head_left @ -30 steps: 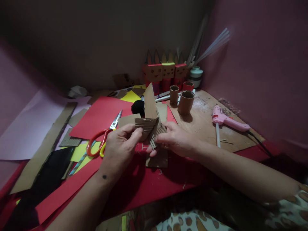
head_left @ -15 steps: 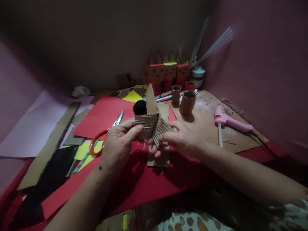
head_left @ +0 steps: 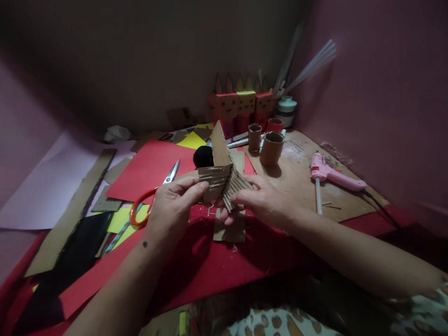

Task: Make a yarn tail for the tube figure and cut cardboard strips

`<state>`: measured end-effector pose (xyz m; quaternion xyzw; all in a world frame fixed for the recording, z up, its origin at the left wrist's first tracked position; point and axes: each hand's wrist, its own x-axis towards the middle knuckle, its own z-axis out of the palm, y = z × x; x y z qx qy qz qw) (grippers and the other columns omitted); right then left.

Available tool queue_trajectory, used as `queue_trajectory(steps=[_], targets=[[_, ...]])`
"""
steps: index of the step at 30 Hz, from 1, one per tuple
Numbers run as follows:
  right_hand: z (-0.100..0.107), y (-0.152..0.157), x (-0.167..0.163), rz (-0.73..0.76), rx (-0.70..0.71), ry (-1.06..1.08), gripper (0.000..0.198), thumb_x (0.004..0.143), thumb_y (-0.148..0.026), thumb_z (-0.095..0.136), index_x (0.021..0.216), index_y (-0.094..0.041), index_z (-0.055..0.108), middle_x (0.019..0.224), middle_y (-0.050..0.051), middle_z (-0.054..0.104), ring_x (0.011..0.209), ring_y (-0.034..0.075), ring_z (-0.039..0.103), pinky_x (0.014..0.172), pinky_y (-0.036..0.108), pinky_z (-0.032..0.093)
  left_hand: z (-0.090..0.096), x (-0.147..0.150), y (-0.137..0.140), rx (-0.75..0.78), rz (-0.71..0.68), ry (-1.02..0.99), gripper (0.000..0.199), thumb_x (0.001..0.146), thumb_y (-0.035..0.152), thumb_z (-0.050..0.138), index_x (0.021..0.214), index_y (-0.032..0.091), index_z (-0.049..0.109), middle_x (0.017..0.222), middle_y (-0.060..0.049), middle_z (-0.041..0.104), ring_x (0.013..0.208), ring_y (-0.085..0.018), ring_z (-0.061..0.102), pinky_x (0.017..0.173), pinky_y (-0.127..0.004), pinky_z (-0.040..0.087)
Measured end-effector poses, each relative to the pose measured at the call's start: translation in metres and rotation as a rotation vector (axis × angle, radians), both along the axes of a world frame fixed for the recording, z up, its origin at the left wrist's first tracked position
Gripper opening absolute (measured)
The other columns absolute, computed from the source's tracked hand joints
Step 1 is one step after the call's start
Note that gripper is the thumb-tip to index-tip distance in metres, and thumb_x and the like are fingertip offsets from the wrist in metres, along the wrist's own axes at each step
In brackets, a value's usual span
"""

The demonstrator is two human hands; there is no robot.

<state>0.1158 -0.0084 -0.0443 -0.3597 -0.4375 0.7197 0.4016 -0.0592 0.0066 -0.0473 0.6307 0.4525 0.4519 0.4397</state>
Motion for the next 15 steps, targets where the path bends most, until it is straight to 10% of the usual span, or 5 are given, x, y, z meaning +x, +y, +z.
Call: queue_trajectory(steps=[15], targets=[[-0.012, 0.010, -0.003, -0.098, 0.054, 0.168, 0.027, 0.071, -0.015, 0.061, 0.098, -0.013, 0.057, 0.073, 0.004, 0.065, 0.052, 0.013, 0.060, 0.051, 0.028, 0.055, 0.004, 0.000, -0.002, 0.082, -0.132, 0.190, 0.020, 0.084, 0.030, 0.056, 0.072, 0.019, 0.067, 0.073, -0.001, 0.063, 0.070, -0.014, 0.056, 0.066, -0.027, 0.043]])
